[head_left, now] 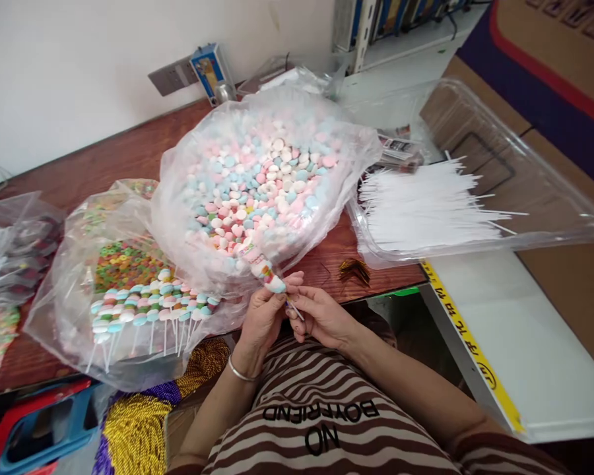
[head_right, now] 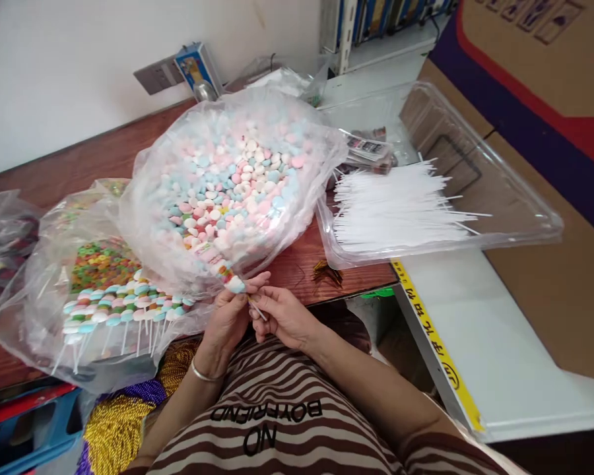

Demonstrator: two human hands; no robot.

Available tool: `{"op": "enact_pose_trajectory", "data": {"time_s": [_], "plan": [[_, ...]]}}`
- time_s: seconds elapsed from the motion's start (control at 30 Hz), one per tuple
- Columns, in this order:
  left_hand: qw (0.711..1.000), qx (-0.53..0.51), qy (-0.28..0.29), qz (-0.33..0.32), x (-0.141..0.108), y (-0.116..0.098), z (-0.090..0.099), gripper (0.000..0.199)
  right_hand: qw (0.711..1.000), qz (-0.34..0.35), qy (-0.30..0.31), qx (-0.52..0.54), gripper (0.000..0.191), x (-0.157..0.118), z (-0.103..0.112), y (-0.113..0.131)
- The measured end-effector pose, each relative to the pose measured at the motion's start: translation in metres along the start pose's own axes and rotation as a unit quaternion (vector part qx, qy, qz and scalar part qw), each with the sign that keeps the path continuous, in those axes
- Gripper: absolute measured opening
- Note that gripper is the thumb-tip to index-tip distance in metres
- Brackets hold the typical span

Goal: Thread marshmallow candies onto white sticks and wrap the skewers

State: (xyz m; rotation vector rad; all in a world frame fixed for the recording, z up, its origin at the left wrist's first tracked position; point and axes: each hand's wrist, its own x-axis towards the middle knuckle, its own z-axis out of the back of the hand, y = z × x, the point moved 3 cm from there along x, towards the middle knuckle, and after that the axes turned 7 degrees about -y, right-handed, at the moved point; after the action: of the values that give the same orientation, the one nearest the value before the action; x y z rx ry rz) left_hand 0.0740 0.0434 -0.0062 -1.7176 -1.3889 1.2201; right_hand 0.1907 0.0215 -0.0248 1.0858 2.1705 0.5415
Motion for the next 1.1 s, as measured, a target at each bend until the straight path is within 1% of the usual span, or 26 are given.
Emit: {"op": "enact_pose_trajectory", "data": {"time_s": [0.03, 0.07, 0.1, 0.13, 0.17, 0.23, 0.27, 0.3, 0.33, 0.4, 0.43, 0.5, 0.57, 0.6, 0.63, 0.67, 0.7, 0.73, 0.77, 0.83, 0.87, 0.9, 0.93, 1.0, 1.03, 1.1], "plan": [[0.999, 0.000, -0.018, -0.029, 0.001, -0.006, 0.003, 0.025, 0.997, 0.031, -0.022, -0.065, 0.039, -0.003, 0.007, -0.001], [0.998, -0.002, -0.035, -0.057, 0.002, -0.012, 0.008, 0.024, 0.984, 0.077, -0.052, -0.155, 0.036, -0.007, 0.015, 0.001], [0.995, -0.003, -0.049, -0.081, 0.002, -0.017, 0.013, 0.025, 0.951, 0.134, -0.089, -0.264, 0.031, -0.012, 0.024, 0.005], [0.993, -0.001, -0.061, -0.098, 0.002, -0.022, 0.019, 0.026, 0.897, 0.192, -0.130, -0.377, 0.026, -0.018, 0.034, 0.011], [0.991, 0.005, -0.073, -0.109, 0.001, -0.026, 0.025, 0.027, 0.823, 0.246, -0.174, -0.482, 0.022, -0.024, 0.045, 0.019], [0.987, 0.044, -0.100, -0.117, -0.002, -0.030, 0.037, 0.029, 0.666, 0.300, -0.237, -0.640, 0.020, -0.031, 0.063, 0.033], [0.983, 0.078, -0.115, -0.119, -0.005, -0.029, 0.043, 0.028, 0.598, 0.305, -0.247, -0.699, 0.022, -0.032, 0.070, 0.039], [0.977, 0.118, -0.128, -0.120, -0.007, -0.028, 0.047, 0.027, 0.541, 0.303, -0.242, -0.746, 0.023, -0.030, 0.075, 0.044], [0.971, 0.159, -0.136, -0.118, -0.010, -0.025, 0.049, 0.026, 0.493, 0.300, -0.225, -0.785, 0.025, -0.027, 0.078, 0.049], [0.959, 0.227, -0.136, -0.104, -0.013, -0.020, 0.051, 0.025, 0.425, 0.290, -0.177, -0.839, 0.025, -0.016, 0.078, 0.055], [0.954, 0.249, -0.133, -0.100, -0.014, -0.018, 0.051, 0.025, 0.402, 0.281, -0.155, -0.858, 0.023, -0.010, 0.077, 0.057], [0.948, 0.272, -0.131, -0.103, -0.016, -0.017, 0.050, 0.027, 0.377, 0.260, -0.120, -0.881, 0.021, 0.003, 0.074, 0.059], [0.941, 0.289, -0.132, -0.117, -0.017, -0.019, 0.048, 0.028, 0.378, 0.254, -0.101, -0.884, 0.021, 0.012, 0.072, 0.060], [0.936, 0.302, -0.132, -0.124, -0.017, -0.021, 0.047, 0.029, 0.389, 0.264, -0.100, -0.877, 0.022, 0.013, 0.071, 0.060], [0.930, 0.318, -0.131, -0.132, -0.017, -0.023, 0.046, 0.029, 0.410, 0.281, -0.105, -0.861, 0.022, 0.013, 0.069, 0.061], [0.920, 0.340, -0.129, -0.144, -0.017, -0.026, 0.045, 0.028, 0.442, 0.302, -0.113, -0.837, 0.022, 0.011, 0.067, 0.061], [0.907, 0.367, -0.128, -0.164, -0.017, -0.028, 0.044, 0.027, 0.485, 0.324, -0.121, -0.803, 0.020, 0.007, 0.063, 0.061], [0.888, 0.397, -0.127, -0.192, -0.016, -0.031, 0.041, 0.024, 0.539, 0.340, -0.127, -0.760, 0.019, 0.002, 0.059, 0.061], [0.865, 0.430, -0.123, -0.227, -0.016, -0.033, 0.038, 0.022, 0.601, 0.347, -0.128, -0.709, 0.017, -0.004, 0.053, 0.060], [0.810, 0.494, -0.109, -0.297, -0.015, -0.034, 0.030, 0.019, 0.728, 0.329, -0.123, -0.589, 0.014, -0.015, 0.038, 0.055], [0.781, 0.523, -0.099, -0.326, -0.014, -0.033, 0.026, 0.020, 0.782, 0.314, -0.120, -0.526, 0.014, -0.019, 0.030, 0.051], [0.755, 0.548, -0.089, -0.348, -0.013, -0.030, 0.021, 0.023, 0.823, 0.302, -0.122, -0.466, 0.015, -0.021, 0.022, 0.047], [0.730, 0.571, -0.081, -0.367, -0.013, -0.027, 0.017, 0.027, 0.852, 0.295, -0.124, -0.415, 0.015, -0.022, 0.014, 0.042], [0.690, 0.599, -0.075, -0.400, -0.012, -0.019, 0.009, 0.030, 0.879, 0.295, -0.133, -0.350, 0.013, -0.020, 0.003, 0.035], [0.678, 0.602, -0.076, -0.415, -0.012, -0.016, 0.006, 0.029, 0.883, 0.300, -0.139, -0.335, 0.013, -0.017, 0.000, 0.033], [0.668, 0.591, -0.087, -0.443, -0.013, -0.011, 0.003, 0.028, 0.876, 0.312, -0.156, -0.332, 0.013, -0.011, -0.003, 0.030]]}}
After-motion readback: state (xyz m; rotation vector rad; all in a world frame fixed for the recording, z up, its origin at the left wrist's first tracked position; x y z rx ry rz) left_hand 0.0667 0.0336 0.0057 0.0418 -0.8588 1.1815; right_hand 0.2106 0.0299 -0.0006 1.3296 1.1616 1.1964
